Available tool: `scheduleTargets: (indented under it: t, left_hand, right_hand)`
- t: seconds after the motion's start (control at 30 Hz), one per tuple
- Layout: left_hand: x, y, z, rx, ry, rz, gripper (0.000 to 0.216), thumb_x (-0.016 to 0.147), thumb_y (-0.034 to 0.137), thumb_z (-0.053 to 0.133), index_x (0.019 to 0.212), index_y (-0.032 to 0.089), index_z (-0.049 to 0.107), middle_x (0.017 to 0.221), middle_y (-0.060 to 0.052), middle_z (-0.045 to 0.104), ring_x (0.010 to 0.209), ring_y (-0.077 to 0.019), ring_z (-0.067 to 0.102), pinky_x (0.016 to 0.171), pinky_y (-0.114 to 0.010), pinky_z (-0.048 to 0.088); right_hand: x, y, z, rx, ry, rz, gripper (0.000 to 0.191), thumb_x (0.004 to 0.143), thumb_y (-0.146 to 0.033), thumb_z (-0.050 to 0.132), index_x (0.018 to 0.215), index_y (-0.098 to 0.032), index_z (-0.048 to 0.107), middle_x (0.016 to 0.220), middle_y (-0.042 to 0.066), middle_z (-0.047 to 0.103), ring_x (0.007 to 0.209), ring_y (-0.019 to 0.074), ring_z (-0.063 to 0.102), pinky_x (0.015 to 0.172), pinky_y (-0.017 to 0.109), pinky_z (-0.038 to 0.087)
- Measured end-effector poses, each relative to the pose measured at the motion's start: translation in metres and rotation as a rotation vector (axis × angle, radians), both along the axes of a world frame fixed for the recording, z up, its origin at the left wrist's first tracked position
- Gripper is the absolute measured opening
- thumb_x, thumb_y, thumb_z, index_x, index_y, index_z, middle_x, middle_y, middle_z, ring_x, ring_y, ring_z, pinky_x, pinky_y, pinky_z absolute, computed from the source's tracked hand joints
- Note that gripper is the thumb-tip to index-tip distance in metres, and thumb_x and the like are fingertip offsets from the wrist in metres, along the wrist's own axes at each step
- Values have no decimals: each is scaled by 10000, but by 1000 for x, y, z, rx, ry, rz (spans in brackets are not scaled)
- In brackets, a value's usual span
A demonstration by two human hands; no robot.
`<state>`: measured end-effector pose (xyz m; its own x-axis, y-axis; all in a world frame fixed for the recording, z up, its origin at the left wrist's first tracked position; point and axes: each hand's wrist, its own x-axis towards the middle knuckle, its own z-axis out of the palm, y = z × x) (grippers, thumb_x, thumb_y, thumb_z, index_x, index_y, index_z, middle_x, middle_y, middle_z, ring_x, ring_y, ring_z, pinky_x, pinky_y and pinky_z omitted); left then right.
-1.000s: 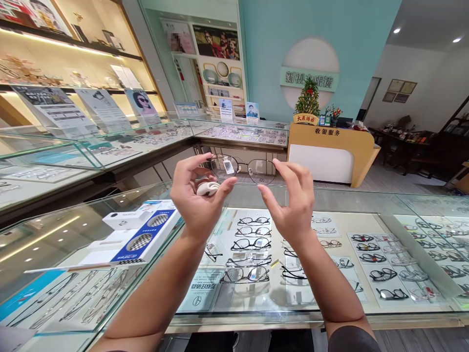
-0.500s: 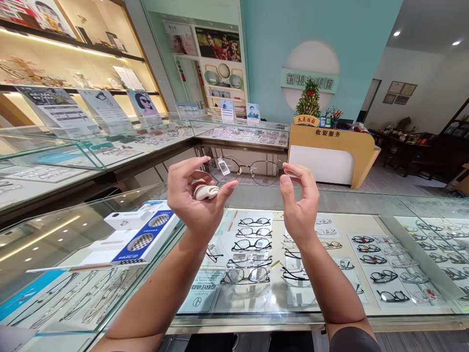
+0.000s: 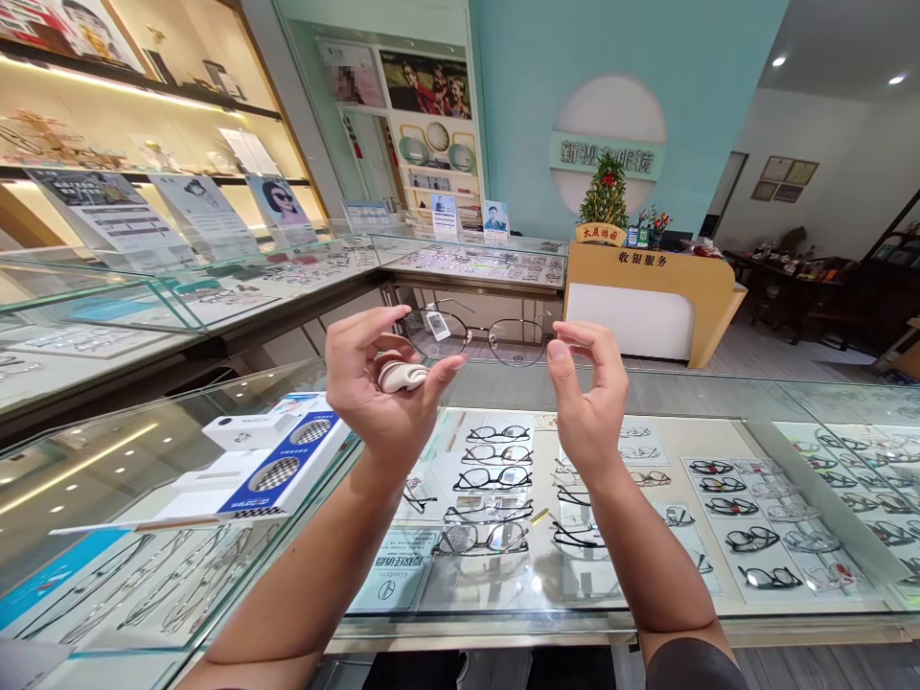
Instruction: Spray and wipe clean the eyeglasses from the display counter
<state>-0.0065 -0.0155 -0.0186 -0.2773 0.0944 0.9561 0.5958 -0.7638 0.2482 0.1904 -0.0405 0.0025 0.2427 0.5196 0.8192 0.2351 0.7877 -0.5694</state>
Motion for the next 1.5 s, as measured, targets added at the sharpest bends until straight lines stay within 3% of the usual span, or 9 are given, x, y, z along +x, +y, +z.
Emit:
scheduleTargets:
  t: [0.13, 0.33, 0.77, 0.97, 1.2, 1.5]
  left_hand:
    - [0, 0, 1, -30, -8, 26, 590, 834, 645, 857, 1215, 227, 688, 1134, -87, 685, 809, -173, 666, 618, -323, 575]
    - [0, -1, 3, 64, 22, -32, 535, 832, 516, 912, 1254, 256, 710, 1113, -52, 670, 732, -119, 598, 600, -284, 533]
    - [-1, -2, 4, -11, 31, 20, 552, 868, 626, 838, 1209, 214, 701, 1048, -49, 665, 667, -107, 567, 575, -282, 508]
    - [-1, -2, 4, 33, 42, -39, 530, 849, 538, 887, 1260, 254, 710, 1074, -46, 673, 675, -115, 569, 583, -293, 502]
    - [1, -3, 5, 101, 69, 19, 529, 852, 515, 894, 1274, 256, 708, 1124, -57, 696, 700, -118, 592, 571, -281, 511]
    - [-2, 5, -1, -52, 44, -66, 555, 878, 593, 844, 1258, 217, 694, 1114, -48, 674, 716, -95, 592, 608, -246, 524]
  right_hand:
    - [0, 0, 0, -21, -10, -5, 194, 998, -414, 661, 1068, -251, 739, 1095, 75, 756, 1044, 221, 733, 934, 418, 615]
    - [1, 1, 0, -8, 16, 33, 168, 994, -385, 684, 1055, -241, 744, 1065, 59, 736, 1010, 198, 721, 923, 390, 605]
    - [1, -4, 1, -41, 39, 46, 128, 991, -372, 701, 1018, -256, 747, 978, 20, 691, 909, 172, 679, 874, 361, 568]
    - [1, -3, 1, -51, 39, 39, 130, 985, -370, 702, 1010, -248, 742, 965, 14, 686, 891, 165, 676, 864, 351, 562]
    - [2, -1, 1, -71, 56, 64, 128, 983, -367, 713, 1019, -248, 745, 981, 15, 698, 891, 165, 679, 864, 353, 556]
    - [0, -3, 1, 1, 19, -3, 90, 967, -331, 728, 962, -240, 730, 923, 7, 684, 853, 164, 657, 825, 354, 547]
